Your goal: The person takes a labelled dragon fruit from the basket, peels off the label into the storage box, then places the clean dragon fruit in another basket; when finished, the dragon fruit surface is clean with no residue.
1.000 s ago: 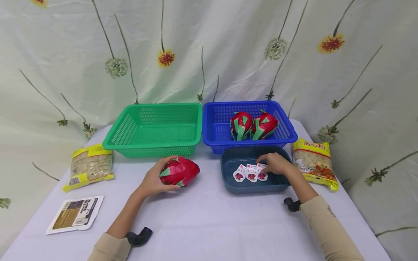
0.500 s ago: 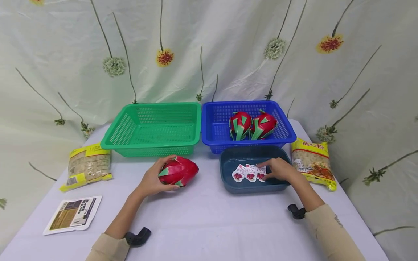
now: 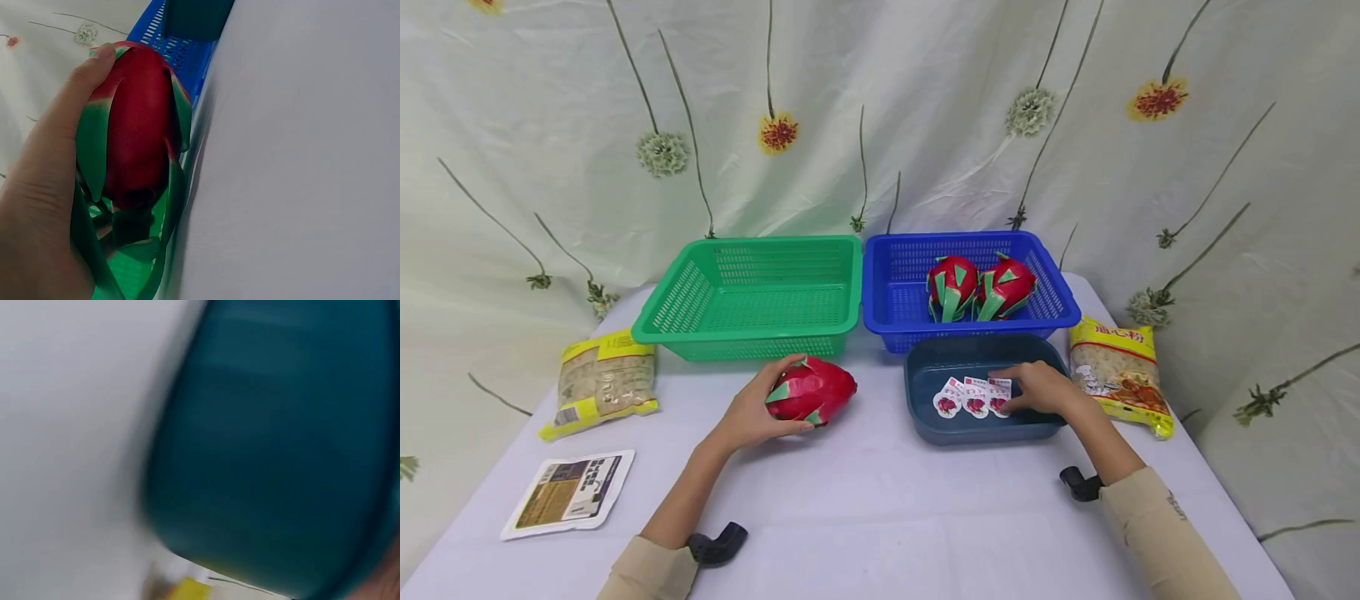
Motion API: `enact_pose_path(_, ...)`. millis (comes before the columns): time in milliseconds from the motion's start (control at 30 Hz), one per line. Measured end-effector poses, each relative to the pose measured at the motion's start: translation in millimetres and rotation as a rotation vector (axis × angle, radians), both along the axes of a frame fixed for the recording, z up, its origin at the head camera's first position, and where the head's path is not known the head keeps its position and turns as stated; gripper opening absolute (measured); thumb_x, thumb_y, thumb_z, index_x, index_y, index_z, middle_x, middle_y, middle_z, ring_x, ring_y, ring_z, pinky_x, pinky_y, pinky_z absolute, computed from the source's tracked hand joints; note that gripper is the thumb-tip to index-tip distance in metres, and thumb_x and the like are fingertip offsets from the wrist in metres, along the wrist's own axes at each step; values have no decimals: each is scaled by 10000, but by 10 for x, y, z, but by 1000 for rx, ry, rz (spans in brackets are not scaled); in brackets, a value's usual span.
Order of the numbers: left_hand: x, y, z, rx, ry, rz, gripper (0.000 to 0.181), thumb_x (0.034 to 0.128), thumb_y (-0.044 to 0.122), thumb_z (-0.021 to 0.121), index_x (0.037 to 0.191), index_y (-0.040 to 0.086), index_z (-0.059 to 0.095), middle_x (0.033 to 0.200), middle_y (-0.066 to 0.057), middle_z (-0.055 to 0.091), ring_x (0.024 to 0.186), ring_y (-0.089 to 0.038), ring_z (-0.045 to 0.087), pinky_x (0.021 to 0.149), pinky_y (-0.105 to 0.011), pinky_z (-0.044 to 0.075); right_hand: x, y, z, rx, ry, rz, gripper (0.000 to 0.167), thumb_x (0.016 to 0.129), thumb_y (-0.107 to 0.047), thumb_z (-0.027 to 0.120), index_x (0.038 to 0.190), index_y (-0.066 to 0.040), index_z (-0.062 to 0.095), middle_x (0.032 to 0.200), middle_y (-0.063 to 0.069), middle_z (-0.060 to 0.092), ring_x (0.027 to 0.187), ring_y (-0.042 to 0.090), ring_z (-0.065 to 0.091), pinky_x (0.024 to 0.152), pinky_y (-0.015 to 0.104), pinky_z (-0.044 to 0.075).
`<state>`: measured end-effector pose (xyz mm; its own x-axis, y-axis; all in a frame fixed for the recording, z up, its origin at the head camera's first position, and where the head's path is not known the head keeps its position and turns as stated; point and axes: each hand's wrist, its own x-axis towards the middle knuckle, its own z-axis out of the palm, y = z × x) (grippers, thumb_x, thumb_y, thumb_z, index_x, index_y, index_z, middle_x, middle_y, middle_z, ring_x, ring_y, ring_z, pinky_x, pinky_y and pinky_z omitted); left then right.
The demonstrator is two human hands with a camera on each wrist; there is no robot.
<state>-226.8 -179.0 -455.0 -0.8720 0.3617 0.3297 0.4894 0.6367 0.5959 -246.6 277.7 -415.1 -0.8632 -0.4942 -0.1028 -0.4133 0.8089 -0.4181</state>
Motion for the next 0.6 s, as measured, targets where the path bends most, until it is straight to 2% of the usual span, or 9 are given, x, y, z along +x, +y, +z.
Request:
enact_pose_path(133, -8, 19, 59, -3, -64, -27, 942, 630, 587, 757, 1414, 397, 270, 1279, 21, 440, 1119, -215, 482, 786, -403, 507, 27, 37, 195, -124, 111, -73, 524, 792, -227, 734, 1251, -37, 567, 548, -34, 377, 482, 135, 367, 436, 225, 307)
enact_pose_path(267, -54, 41, 157, 3, -126, -99, 925, 637, 519, 789, 1409, 359, 306, 1295, 52, 451, 1132, -192, 474, 787, -364, 511, 2, 120, 493, -246, 342, -195, 447, 811, -226, 722, 1207, -61, 600, 632, 18, 478, 564, 184, 432, 440, 242, 348)
enact_pose_path(333, -82, 52, 196, 5, -132, -128, 907, 629, 493, 806, 1392, 363, 334, 1278, 81, 468, 1121, -169, 481, 778, -336, 514, -53, 190, 617, -283, 450, -257, 437, 821, -223, 714, 1214, -71, 596, 720, 61, 533, 647, 218, 467, 486, 267, 375)
enact_pose_path(367, -95, 55, 212, 7, -133, -139, 904, 621, 488, 814, 1385, 362, 347, 1266, 90, 477, 1114, -161, 486, 768, -324, 518, -86, 228, 667, -289, 477, -290, 453, 830, -234, 704, 1234, -74, 578, 787, 93, 555, 705, 243, 484, 524, 300, 396)
enact_pose_path(433, -113, 64, 260, 14, -133, -154, 897, 609, 486, 823, 1371, 378, 362, 1253, 94, 487, 1108, -157, 489, 750, -308, 524, -170, 314, 726, -306, 495, -329, 523, 834, -246, 697, 1293, -66, 522, 953, 170, 562, 842, 315, 497, 637, 397, 440)
enact_pose_path(500, -128, 85, 352, 33, -134, -169, 893, 608, 476, 828, 1367, 385, 367, 1256, 78, 493, 1111, -168, 490, 740, -309, 529, -265, 404, 736, -294, 471, -350, 627, 842, -306, 677, 1363, -56, 432, 1152, 242, 503, 1026, 395, 453, 790, 526, 421)
enact_pose_path(533, -137, 109, 423, 41, -132, -173, 895, 610, 473, 828, 1370, 387, 365, 1259, 66, 494, 1114, -178, 488, 735, -312, 532, -306, 442, 729, -278, 432, -362, 694, 843, -343, 666, 1399, -51, 370, 1248, 271, 441, 1114, 430, 403, 857, 599, 372)
enact_pose_path(600, -176, 192, 607, 72, -108, -193, 892, 622, 443, 832, 1377, 387, 359, 1270, 37, 494, 1118, -195, 487, 734, -323, 535, -393, 510, 688, -240, 335, -372, 830, 840, -417, 641, 1451, -31, 232, 1382, 307, 284, 1242, 481, 269, 931, 672, 268)
